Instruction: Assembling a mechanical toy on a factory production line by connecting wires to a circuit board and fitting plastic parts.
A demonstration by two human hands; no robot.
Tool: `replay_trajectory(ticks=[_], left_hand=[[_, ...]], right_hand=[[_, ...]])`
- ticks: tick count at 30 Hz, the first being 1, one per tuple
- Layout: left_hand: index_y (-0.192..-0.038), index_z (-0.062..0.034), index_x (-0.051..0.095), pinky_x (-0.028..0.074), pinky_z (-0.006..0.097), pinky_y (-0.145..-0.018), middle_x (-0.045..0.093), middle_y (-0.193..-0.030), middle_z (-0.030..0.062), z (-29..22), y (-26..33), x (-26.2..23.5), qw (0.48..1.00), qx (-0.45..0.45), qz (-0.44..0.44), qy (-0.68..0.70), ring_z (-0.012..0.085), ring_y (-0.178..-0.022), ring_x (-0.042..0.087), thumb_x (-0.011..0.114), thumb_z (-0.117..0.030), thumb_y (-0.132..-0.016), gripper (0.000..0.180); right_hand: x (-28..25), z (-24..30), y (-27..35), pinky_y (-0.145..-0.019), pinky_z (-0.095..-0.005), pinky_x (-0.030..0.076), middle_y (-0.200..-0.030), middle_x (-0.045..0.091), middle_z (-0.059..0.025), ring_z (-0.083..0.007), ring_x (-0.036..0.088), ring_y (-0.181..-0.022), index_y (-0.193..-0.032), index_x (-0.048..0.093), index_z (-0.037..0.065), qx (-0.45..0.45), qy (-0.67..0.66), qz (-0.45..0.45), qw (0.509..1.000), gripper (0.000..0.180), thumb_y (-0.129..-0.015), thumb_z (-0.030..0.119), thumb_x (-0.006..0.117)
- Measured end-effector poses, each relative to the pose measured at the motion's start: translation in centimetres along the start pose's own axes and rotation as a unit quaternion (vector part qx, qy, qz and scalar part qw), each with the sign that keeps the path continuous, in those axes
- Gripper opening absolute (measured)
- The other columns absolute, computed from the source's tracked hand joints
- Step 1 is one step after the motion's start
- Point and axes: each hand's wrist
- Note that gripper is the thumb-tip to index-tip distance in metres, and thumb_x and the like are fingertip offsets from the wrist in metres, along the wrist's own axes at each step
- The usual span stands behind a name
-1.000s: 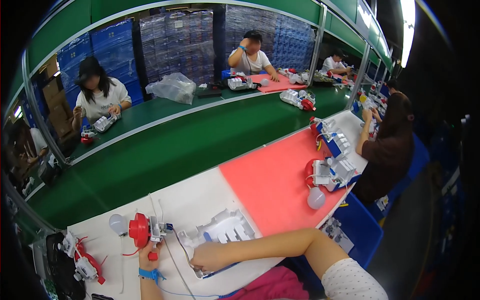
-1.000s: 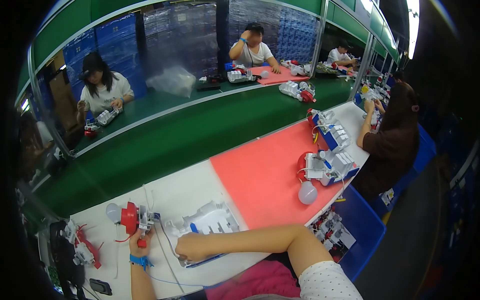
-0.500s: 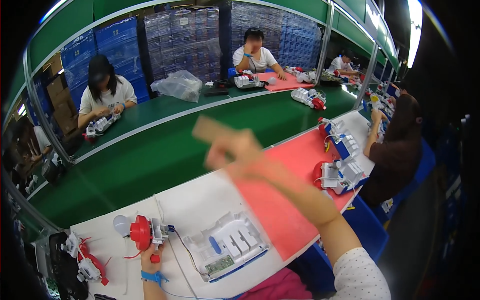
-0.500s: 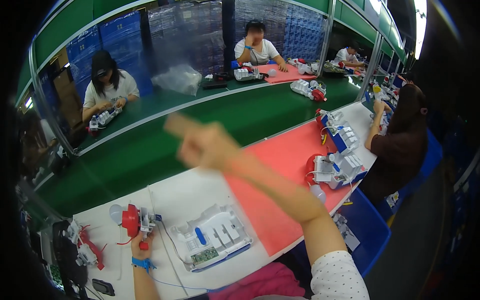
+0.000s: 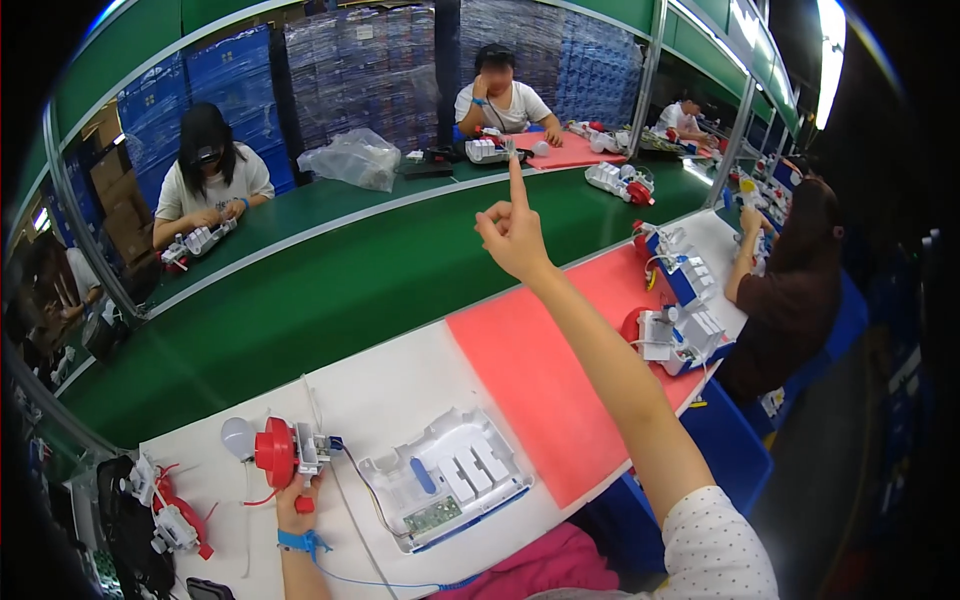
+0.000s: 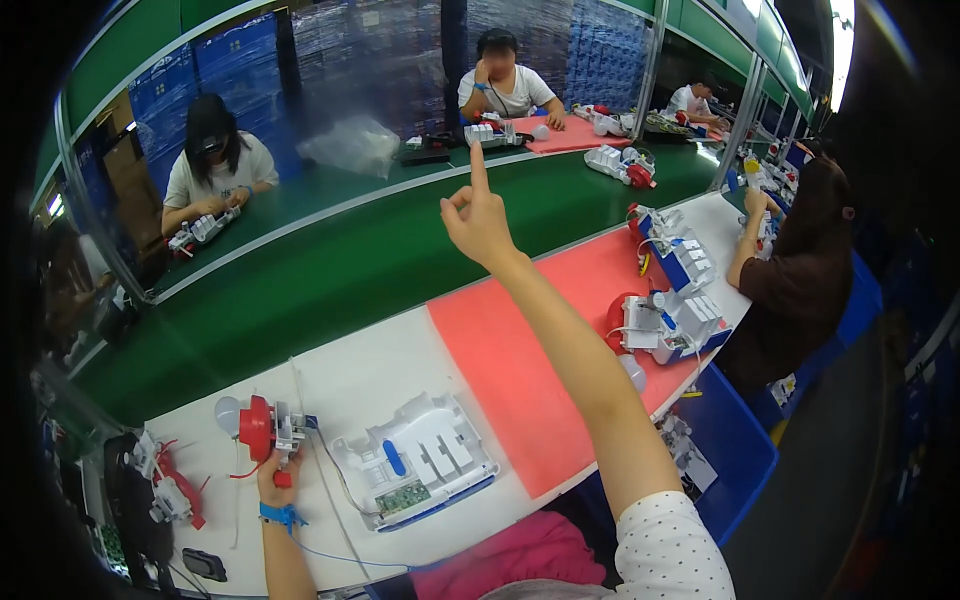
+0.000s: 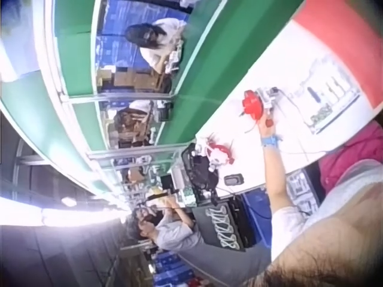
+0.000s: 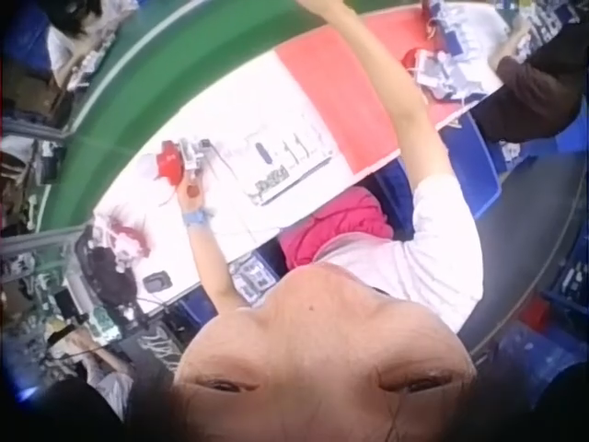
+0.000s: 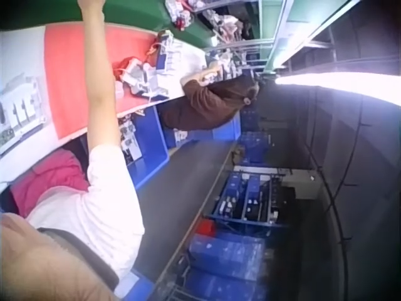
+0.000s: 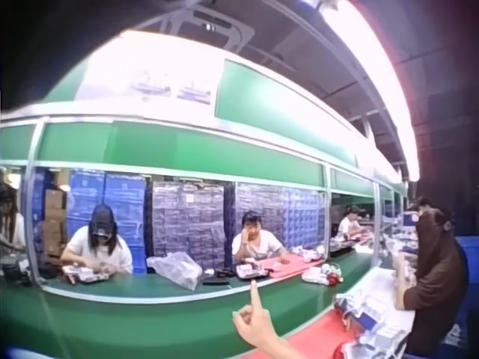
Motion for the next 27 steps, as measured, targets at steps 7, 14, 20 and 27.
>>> replay_trajectory(ticks=[7,14,20,27], left_hand=[[-0.118,-0.0083,0.043,0.039,0.043,-0.084,0.053,-0.110,0.0064,0.2,0.0,0.3,1.000,0.021,-0.001,-0.020,0.0227,-0.101,0.049,0.054,-0.009,-0.078,0.041],[-0.118,-0.0090,0.044,0.038,0.043,-0.084,0.053,-0.111,0.0052,0.2,0.2,0.8,1.000,0.014,-0.009,-0.009,0.0225,-0.102,0.048,0.054,-0.009,-0.077,0.042],[-0.117,-0.0085,0.044,0.038,0.042,-0.084,0.053,-0.111,0.0061,0.1,0.6,0.5,1.000,0.008,-0.006,-0.003,0.0226,-0.101,0.049,0.054,-0.009,-0.077,0.041],[-0.117,-0.0078,0.044,0.038,0.042,-0.084,0.053,-0.111,0.0066,0.2,0.4,0.8,1.000,0.013,-0.026,-0.006,0.0230,-0.100,0.049,0.054,-0.010,-0.077,0.041]], right_hand=[[0.6,-0.5,-0.6,-0.041,-0.0226,0.039,-0.051,0.050,-0.0038,-0.0087,0.047,-0.043,-0.137,0.004,0.008,-0.011,-0.047,-0.036,0.998,0.074,-0.078,0.000,0.048],[4.1,-7.5,8.5,-0.043,-0.0270,0.034,-0.043,0.039,-0.0061,-0.0135,0.037,-0.038,-0.135,0.018,0.005,0.115,0.000,-0.014,0.993,0.069,-0.074,0.003,0.053],[5.7,-9.5,13.6,-0.044,-0.0199,0.032,-0.050,0.040,0.0023,-0.0040,0.036,-0.044,-0.124,0.039,0.003,0.179,-0.066,-0.006,0.982,0.047,-0.078,0.000,0.050],[5.5,-9.7,12.8,-0.046,-0.0195,0.041,-0.061,0.056,-0.0028,-0.0068,0.050,-0.049,-0.102,0.057,-0.001,0.299,-0.187,-0.036,0.935,0.020,-0.084,0.004,0.049]])
Point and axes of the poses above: each hand's wrist, its own y-axis away from the middle knuckle, its own x-axis out of the palm, z = x × y
